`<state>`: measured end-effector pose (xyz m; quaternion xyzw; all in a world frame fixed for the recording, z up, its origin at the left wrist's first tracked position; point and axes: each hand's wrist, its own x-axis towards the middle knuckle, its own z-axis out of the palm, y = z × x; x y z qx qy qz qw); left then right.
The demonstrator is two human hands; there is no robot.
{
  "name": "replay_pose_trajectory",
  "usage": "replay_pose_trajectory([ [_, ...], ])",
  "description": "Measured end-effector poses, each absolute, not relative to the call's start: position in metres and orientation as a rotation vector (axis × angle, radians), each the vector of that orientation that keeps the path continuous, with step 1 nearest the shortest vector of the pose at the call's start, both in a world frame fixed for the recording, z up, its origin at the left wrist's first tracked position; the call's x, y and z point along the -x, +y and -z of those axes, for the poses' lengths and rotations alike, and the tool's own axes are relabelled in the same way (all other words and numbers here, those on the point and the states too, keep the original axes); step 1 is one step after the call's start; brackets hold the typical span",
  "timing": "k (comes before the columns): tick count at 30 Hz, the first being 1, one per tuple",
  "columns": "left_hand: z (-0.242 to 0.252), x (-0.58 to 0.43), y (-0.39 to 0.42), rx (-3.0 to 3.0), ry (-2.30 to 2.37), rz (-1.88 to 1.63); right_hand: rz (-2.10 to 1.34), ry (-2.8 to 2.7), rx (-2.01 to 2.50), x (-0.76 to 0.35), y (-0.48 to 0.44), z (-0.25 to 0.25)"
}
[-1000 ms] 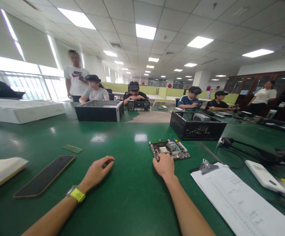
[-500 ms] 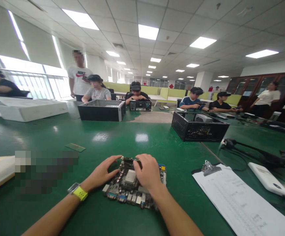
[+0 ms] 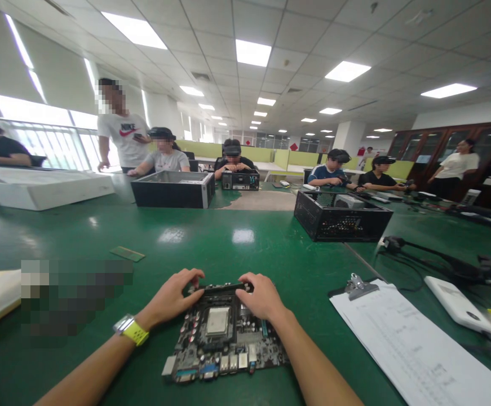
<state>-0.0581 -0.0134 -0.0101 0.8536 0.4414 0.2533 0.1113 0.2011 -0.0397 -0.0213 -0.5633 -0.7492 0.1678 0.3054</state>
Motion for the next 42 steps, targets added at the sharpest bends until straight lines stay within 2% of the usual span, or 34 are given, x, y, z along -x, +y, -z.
replay_pose_trajectory([
  [6,0.0121,0.0542,-0.0159,-2.541,1.257,-0.683,-0.403,-1.962,1.506,-0.1921,-0.0413,0.0269],
  [42,0.0157,0.0566,-0.0131,-2.448,1.132,-0.920,-0.442,-1.881,1.539,-0.1908,-0.0377,0.0294],
])
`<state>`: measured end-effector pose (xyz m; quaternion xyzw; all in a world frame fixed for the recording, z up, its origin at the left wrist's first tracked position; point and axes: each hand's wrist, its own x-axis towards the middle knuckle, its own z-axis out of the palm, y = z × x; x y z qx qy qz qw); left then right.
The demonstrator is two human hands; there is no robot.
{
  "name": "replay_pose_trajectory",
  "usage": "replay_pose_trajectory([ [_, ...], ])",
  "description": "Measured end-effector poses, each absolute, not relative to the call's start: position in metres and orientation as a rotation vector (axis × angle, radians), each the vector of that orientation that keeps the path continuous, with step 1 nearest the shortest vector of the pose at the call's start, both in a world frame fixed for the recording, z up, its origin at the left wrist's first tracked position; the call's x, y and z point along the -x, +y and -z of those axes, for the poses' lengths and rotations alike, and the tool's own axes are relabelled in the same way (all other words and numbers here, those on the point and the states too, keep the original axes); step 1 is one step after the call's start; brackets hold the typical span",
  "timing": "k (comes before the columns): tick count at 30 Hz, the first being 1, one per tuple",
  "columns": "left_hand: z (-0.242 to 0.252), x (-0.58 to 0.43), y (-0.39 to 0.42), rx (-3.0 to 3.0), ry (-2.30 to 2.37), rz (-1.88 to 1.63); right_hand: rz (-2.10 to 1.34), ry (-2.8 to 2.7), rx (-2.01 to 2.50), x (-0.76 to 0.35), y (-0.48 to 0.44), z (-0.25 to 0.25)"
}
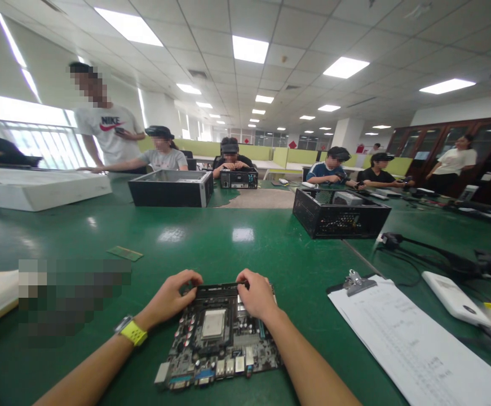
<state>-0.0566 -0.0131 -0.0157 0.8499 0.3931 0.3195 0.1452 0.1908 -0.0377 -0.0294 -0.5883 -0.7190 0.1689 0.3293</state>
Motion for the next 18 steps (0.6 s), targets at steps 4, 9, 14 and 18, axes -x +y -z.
replay_pose_trajectory([
  [4,0.0147,0.0566,-0.0131,-2.449,1.147,-0.904,-0.434,-1.897,1.530,-0.1913,-0.0375,0.0311],
  [9,0.0149,0.0555,-0.0136,-2.447,1.132,-0.856,-0.442,-1.909,1.519,-0.1913,-0.0367,0.0317],
  [14,0.0178,0.0558,-0.0123,-2.434,1.142,-0.903,-0.431,-1.933,1.530,-0.1906,-0.0367,0.0306],
  [18,0.0181,0.0563,-0.0118,-2.443,1.137,-0.905,-0.408,-1.933,1.534,-0.1905,-0.0373,0.0301],
])
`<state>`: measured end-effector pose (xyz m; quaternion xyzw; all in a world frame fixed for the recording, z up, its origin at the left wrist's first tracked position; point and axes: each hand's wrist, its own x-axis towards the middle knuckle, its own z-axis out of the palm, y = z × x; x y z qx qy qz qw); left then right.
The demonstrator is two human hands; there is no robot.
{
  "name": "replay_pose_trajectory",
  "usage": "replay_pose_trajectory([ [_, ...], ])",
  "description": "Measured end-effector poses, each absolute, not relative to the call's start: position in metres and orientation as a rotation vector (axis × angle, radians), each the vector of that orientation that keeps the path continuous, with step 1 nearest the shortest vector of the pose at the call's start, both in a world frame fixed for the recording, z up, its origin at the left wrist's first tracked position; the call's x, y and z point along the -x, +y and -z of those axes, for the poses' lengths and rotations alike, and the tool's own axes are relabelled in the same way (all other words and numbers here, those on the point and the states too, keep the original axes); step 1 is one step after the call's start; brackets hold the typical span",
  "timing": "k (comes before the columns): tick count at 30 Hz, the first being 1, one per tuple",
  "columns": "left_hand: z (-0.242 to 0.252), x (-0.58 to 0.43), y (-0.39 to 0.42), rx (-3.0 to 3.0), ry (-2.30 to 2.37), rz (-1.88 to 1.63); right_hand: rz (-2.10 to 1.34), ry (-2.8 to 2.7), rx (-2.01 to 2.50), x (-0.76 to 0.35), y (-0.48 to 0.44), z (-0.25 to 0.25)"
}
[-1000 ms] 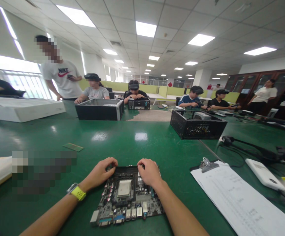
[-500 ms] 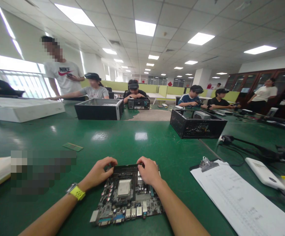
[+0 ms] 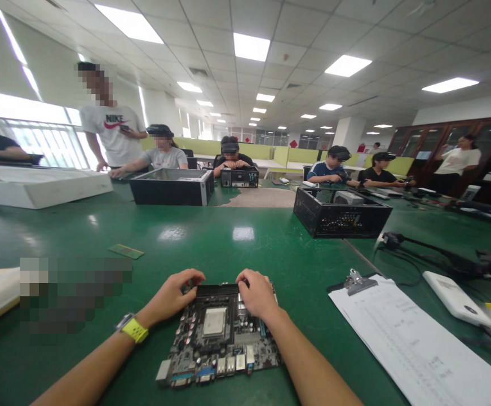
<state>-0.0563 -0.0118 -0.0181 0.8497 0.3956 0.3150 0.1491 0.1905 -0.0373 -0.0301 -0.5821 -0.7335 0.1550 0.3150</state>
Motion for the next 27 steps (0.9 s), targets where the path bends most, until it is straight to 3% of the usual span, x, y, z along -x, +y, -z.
replay_pose_trajectory([
  [27,0.0121,0.0559,-0.0150,-2.469,1.132,-0.843,-0.470,-1.973,1.445,-0.1901,-0.0383,0.0273],
])
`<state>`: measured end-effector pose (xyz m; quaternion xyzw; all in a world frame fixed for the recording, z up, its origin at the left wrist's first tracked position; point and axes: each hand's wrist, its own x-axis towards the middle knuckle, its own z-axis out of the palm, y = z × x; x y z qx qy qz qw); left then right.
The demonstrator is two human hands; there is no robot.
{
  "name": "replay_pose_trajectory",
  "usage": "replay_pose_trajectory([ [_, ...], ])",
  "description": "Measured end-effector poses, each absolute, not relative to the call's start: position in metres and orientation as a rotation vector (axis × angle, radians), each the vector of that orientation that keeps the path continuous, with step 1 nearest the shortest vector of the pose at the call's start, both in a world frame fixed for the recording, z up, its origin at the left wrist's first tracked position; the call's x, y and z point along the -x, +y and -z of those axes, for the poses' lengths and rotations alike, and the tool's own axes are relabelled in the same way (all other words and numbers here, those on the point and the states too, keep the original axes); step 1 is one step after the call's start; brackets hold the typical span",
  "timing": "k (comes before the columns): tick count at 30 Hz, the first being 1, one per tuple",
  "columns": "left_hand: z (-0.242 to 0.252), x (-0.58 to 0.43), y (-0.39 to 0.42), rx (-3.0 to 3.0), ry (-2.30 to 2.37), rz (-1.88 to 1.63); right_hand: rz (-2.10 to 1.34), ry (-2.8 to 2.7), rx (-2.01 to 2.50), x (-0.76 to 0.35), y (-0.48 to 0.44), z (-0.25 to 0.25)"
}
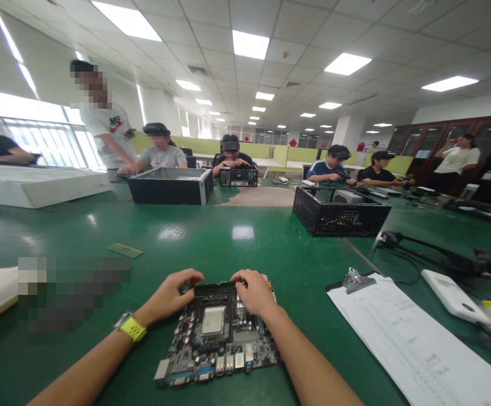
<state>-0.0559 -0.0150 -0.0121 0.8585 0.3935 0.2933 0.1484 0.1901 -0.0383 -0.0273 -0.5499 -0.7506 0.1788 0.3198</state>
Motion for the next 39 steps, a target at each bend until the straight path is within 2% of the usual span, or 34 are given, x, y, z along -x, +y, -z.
replay_pose_trajectory([
  [25,0.016,0.059,-0.011,-2.468,1.134,-0.836,-0.459,-1.926,1.452,-0.190,-0.036,0.031],
  [31,0.020,0.061,-0.006,-2.418,1.228,-0.940,-0.328,-1.935,1.423,-0.184,-0.047,0.005],
  [35,0.021,0.063,-0.002,-2.375,1.312,-1.058,-0.177,-2.136,1.233,-0.153,-0.087,-0.022],
  [39,0.020,0.064,-0.003,-2.348,1.356,-1.099,-0.136,-2.485,0.890,-0.115,-0.125,-0.015],
])
